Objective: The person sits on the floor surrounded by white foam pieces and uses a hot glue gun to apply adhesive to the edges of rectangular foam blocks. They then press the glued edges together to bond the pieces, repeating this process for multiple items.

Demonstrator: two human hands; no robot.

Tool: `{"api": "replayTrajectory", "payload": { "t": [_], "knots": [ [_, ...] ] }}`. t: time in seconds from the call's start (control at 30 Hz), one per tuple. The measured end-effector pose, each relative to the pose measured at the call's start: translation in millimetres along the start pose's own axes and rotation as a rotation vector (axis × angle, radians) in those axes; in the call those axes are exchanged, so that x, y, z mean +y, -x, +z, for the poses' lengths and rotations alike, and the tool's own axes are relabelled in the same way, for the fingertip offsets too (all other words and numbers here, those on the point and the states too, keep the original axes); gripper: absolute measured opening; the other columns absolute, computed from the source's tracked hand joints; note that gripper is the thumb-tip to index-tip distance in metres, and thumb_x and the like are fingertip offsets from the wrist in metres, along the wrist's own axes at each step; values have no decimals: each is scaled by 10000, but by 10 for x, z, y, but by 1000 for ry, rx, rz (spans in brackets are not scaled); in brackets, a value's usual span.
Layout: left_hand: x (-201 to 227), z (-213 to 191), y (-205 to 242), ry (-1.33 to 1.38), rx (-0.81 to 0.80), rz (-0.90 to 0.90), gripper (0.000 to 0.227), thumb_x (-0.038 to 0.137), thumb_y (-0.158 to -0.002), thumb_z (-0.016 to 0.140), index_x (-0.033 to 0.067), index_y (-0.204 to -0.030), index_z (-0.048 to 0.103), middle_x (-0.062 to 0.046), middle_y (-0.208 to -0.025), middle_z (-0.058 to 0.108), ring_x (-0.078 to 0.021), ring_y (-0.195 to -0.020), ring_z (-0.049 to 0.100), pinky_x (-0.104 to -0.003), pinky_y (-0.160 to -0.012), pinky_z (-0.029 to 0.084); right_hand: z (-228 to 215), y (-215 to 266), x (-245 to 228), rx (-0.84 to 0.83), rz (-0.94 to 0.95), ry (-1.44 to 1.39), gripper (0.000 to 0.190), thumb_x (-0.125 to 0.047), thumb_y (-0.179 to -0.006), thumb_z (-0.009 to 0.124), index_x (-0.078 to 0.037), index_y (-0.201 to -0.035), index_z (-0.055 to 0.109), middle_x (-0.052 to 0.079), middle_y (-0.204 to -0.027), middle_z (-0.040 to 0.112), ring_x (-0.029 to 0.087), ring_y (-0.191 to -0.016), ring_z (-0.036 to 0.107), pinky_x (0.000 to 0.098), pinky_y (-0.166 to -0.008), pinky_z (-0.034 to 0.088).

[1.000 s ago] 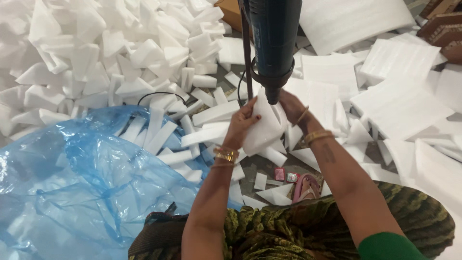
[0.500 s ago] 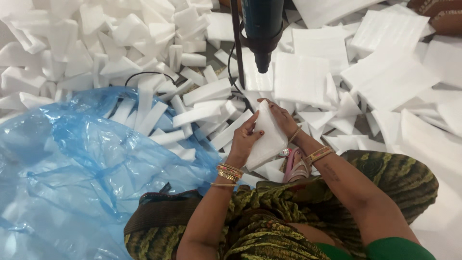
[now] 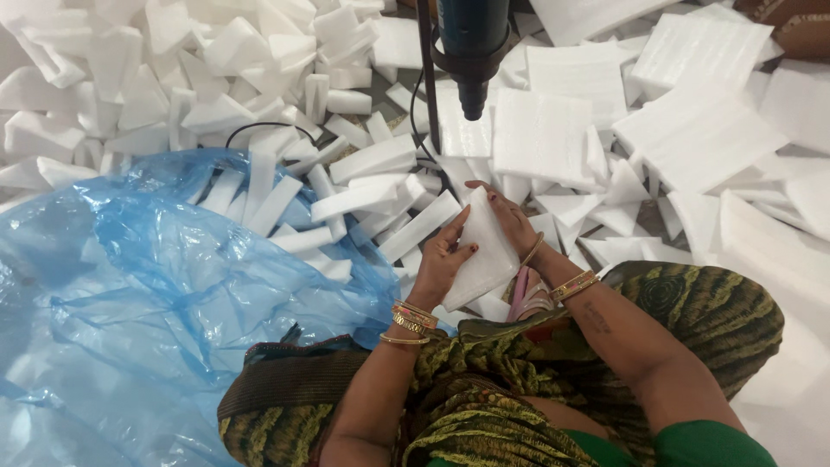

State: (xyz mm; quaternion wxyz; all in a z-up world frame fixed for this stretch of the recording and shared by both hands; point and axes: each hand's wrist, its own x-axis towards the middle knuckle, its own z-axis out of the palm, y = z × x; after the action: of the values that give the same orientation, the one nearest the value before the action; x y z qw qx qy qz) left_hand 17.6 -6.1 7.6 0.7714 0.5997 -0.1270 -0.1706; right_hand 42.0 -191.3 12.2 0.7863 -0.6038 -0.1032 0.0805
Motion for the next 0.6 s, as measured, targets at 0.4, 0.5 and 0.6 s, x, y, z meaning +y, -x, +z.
{"api": "replayTrajectory", "payload": {
  "t": [0.4,0.5,0.6],
  "knots": [
    [-162,0,-88,-15,-122,-20,689,-64,-924,649,94,-1561,441,-101,-1477,577,-118,-1196,596,-272,-996,511,-137,-102,-17,44,-9,-62,658,-507,-1106,281,-18,-1497,481,107,-1125,640,196,-1053,627,340,-923,569],
    [-211,-5,-112,91,-151,-40,678,-66,-931,659,61,-1562,448,-110,-1416,611,-123,-1187,614,-272,-1011,506,-135,-135,-100,82,37,-97,715,-560,-1070,252,-38,-1525,430,118,-1166,638,217,-1087,622,356,-933,571],
    [-246,-43,-121,108,-160,-11,680,-67,-922,663,45,-1560,454,-74,-1377,627,-110,-1120,615,-274,-982,517,-155,-161,-151,119,75,-134,744,-587,-1045,240,-58,-1551,372,135,-1196,639,224,-1094,625,367,-925,563]
  ]
}}
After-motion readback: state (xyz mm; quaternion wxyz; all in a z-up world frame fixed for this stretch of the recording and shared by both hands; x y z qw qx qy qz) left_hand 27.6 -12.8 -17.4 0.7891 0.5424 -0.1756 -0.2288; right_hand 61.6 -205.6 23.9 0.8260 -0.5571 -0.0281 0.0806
